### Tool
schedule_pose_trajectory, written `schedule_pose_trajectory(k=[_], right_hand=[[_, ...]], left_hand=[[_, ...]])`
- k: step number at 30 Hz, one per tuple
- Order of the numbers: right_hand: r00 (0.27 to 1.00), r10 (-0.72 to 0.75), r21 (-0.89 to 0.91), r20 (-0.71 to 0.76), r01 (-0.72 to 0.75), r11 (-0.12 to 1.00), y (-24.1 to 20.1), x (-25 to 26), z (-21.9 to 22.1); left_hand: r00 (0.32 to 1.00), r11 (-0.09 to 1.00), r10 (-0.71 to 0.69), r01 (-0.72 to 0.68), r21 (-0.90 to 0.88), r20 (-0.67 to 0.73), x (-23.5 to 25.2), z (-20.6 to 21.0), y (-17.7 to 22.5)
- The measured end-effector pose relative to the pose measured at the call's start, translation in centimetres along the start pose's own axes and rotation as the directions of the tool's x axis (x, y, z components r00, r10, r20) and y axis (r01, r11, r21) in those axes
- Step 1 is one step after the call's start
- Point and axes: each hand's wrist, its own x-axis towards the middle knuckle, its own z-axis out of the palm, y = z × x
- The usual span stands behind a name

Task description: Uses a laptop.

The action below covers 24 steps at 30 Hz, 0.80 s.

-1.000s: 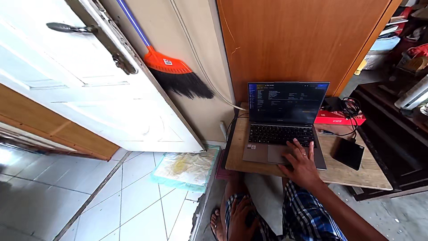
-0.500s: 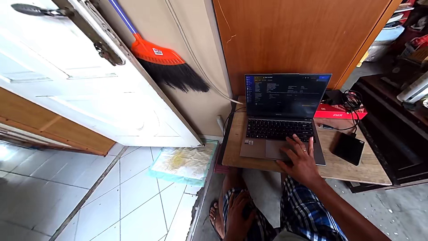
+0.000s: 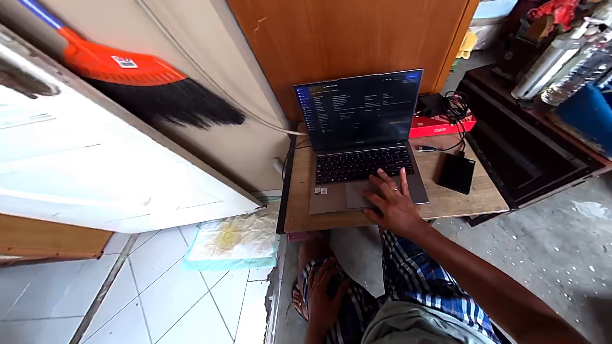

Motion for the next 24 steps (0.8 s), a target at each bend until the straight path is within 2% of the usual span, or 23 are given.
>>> schedule_pose_trajectory(k=[5,11,17,24], right_hand=[[1.000,0.005,0.003,-0.003,-0.005,1.000,0.02,0.03,0.04],[0.989,0.089,0.042,-0.116,-0.085,0.995,0.11,-0.28,0.13],[0.998,0.059,0.050,-0.029,-0.057,0.997,0.05,-0.03,-0.07],[0.993,0.093,0.061,-0.074,-0.089,0.994,0.11,-0.08,0.13]], left_hand=[[1.000,1.000,-0.011,0.011,0.013,0.007,0.10,0.03,-0.09],[1.000,1.000,-0.027,0.027,-0.001,0.009,0.13,0.04,-0.12],[0.999,0.999,-0.040,0.040,0.000,0.017,0.18,-0.14,0.26],[0.999,0.999,-0.041,0.041,-0.014,0.024,0.13,-0.15,0.05]])
